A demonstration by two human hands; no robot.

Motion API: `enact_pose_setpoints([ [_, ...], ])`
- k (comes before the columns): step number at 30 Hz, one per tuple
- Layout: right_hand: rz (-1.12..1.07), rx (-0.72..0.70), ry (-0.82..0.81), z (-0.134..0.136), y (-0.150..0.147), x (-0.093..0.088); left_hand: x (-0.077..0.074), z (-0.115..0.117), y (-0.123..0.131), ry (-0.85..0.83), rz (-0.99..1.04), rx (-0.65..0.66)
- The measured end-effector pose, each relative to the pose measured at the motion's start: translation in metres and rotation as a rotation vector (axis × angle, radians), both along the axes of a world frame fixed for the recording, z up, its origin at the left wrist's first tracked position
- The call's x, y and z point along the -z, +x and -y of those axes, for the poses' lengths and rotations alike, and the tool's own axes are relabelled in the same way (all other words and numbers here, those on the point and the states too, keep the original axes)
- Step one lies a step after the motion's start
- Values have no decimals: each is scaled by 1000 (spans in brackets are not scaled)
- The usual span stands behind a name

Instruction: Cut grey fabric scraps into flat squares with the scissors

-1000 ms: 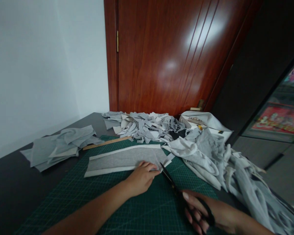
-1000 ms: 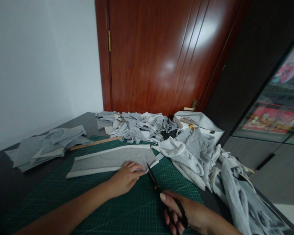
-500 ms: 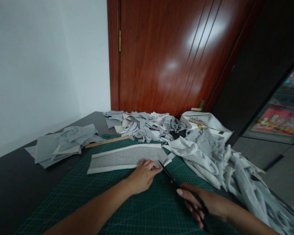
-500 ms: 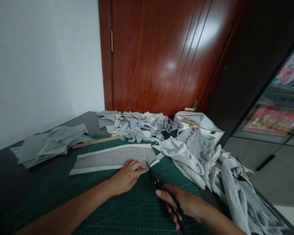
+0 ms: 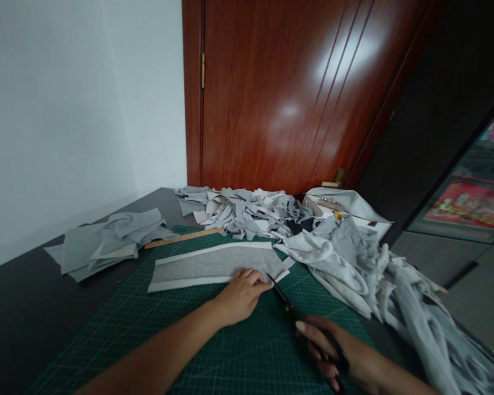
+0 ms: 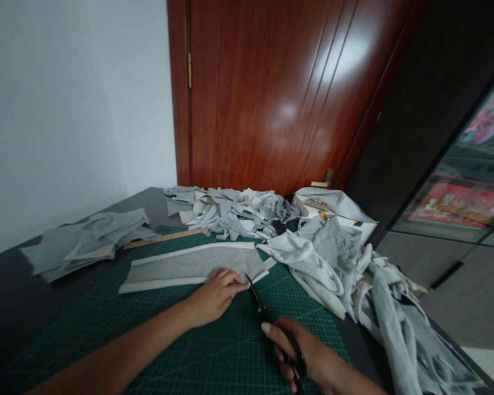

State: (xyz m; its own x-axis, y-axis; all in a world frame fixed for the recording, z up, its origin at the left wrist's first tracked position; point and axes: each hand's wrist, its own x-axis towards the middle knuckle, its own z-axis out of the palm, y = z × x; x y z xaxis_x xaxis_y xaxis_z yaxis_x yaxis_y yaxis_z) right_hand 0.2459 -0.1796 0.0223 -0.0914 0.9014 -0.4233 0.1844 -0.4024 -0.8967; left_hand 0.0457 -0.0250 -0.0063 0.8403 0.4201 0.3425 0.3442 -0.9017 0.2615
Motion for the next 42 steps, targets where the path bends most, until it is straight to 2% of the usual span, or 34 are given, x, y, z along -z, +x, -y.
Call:
enact_pose_setpoints([
  [8,-85,112,-20,5,-10,2,4,-5,5,-15,43,-22],
  [20,-179,44,-102,-8,-9,-4,8,-9,21,-18,57,-109],
  [32,-212,33,-139,-27,-14,-6,5,-9,17,-101,206,-46],
  [38,-154,-99,-166,-37,-8,-13,6,-9,15,-147,241,-40],
  [42,-119,-101,-157,-44,-4,-16,5,-9,15,-167,250,-46],
])
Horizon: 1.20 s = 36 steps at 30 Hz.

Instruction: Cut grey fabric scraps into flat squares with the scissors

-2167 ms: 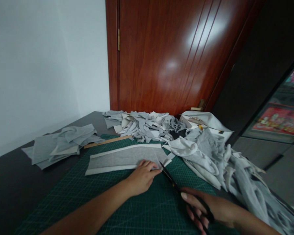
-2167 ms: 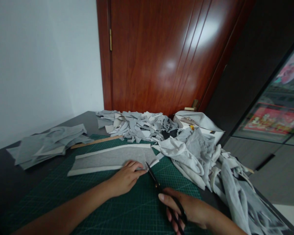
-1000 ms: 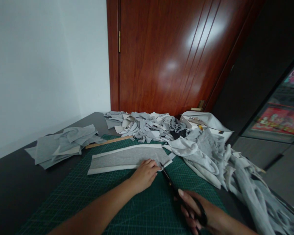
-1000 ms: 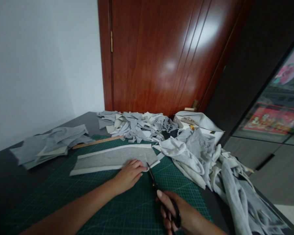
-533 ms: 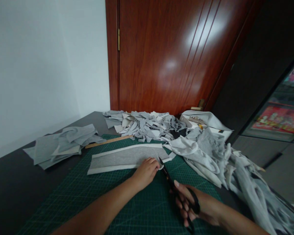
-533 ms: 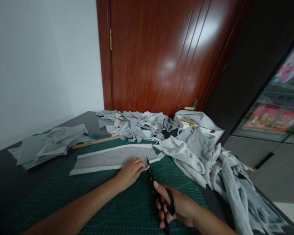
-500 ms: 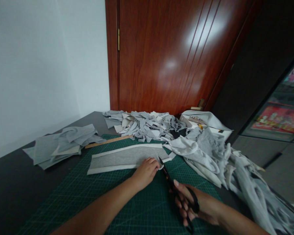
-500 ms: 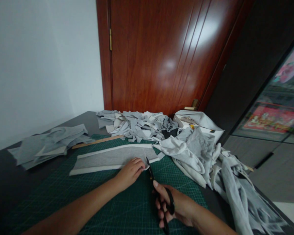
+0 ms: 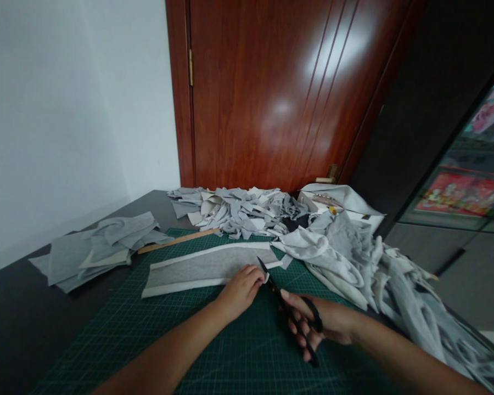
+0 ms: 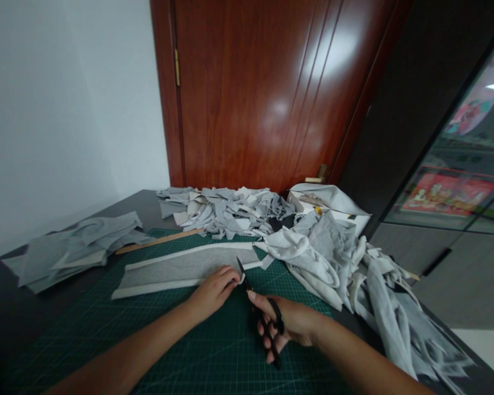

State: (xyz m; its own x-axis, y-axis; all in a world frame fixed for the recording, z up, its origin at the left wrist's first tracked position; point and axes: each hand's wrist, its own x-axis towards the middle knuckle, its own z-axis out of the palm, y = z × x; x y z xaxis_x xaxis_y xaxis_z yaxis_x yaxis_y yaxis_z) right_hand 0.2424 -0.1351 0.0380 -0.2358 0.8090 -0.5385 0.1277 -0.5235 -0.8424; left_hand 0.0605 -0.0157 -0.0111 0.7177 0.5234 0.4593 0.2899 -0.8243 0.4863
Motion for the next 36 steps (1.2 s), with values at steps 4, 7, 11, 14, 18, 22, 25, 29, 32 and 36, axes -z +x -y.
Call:
enact_pose_setpoints([
  [4,-10,-3,23,1,3,-1,-1,0,0,-14,3,-10],
  [7,8,5,26,6,7,0,1,-1,1,-14,16,-13],
  [11,80,-23,3,11,12,0,3,-1,1,-4,35,-6],
  [14,137,-44,5,9,12,-1,4,-2,0,21,34,23],
  [18,179,-36,31,2,8,-4,4,-1,-1,34,26,52],
  [22,128,-4,59,-1,4,-4,4,-1,-1,20,25,47],
  [25,37,19,59,-1,4,-2,3,0,-1,2,25,41],
  [29,26,21,41,-2,5,-2,1,0,-1,-13,38,45],
  [32,30,25,33,-6,4,-3,0,1,-2,-24,43,47],
  [36,11,25,35,-9,2,-1,-2,3,-2,-39,41,40],
])
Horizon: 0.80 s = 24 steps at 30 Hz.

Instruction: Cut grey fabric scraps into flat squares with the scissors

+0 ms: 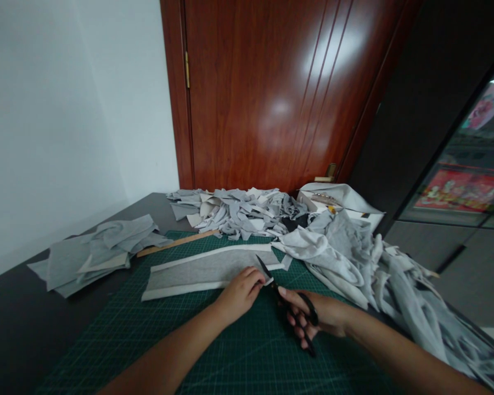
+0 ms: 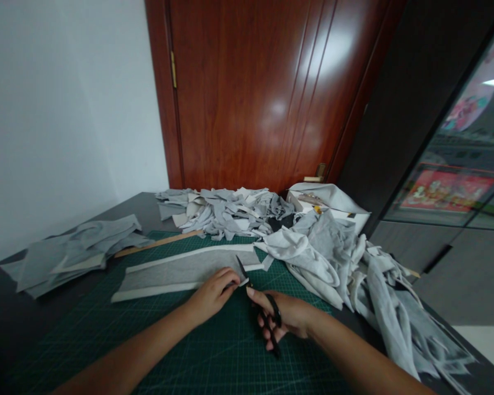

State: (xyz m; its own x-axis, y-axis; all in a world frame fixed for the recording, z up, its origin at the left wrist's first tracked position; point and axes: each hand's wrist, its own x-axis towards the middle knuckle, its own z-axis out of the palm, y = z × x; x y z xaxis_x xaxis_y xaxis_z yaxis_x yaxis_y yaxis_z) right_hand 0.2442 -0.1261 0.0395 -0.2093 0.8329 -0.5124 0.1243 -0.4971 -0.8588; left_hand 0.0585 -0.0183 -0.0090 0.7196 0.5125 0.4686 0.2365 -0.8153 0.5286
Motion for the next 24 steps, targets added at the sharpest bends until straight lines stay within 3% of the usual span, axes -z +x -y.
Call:
enact_pose_setpoints([
  [15,-79,166,64,12,-18,12,1,-1,1,-15,-15,14],
  [24,-40,170,100,13,-14,17,1,-1,0,-15,-20,13],
])
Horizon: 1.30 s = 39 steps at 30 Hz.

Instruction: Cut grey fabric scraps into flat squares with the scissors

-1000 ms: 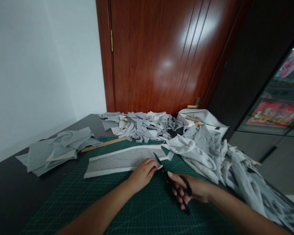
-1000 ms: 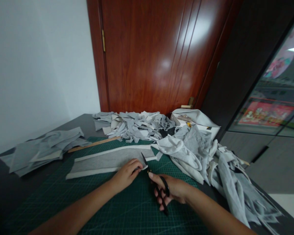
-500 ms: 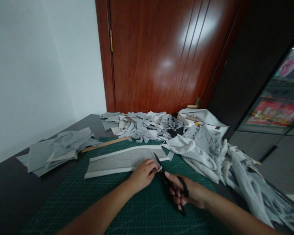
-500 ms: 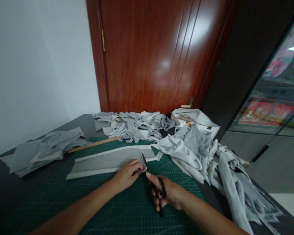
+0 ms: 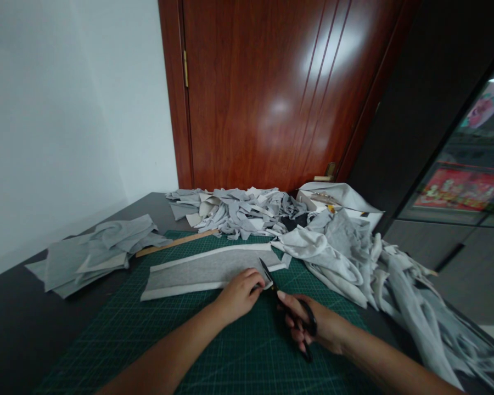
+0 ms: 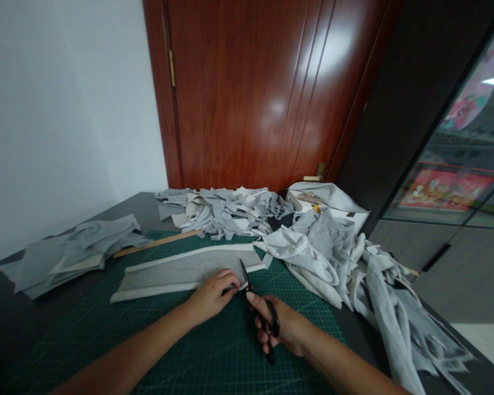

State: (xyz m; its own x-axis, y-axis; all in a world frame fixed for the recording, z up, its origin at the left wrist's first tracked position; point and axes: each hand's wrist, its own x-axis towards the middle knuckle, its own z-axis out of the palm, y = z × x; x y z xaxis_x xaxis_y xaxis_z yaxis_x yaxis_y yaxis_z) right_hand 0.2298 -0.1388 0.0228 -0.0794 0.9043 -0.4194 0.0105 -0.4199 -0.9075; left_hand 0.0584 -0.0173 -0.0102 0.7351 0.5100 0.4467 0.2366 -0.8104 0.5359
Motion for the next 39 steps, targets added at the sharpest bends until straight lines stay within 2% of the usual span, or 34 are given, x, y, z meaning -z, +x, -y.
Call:
enact_pose_setpoints([
  [9,58,66,37,2,-6,6,-4,7,-1,-60,-8,-31],
  [14,58,74,19,7,-4,7,-14,-1,3,-145,-135,-2],
  [16,71,69,10,8,-2,6,-19,-13,8,-91,-211,-39],
  [18,81,64,-5,9,0,4,-22,-27,12,39,-281,-120],
  [21,70,51,-16,9,2,3,-17,-45,13,187,-363,-252],
  [24,57,20,-13,8,6,4,-7,-53,10,201,-412,-322],
  [29,29,-48,-42,3,13,-2,3,-55,9,168,-510,-316],
  [39,81,-159,-85,-25,24,-14,2,-55,12,142,-560,-334],
])
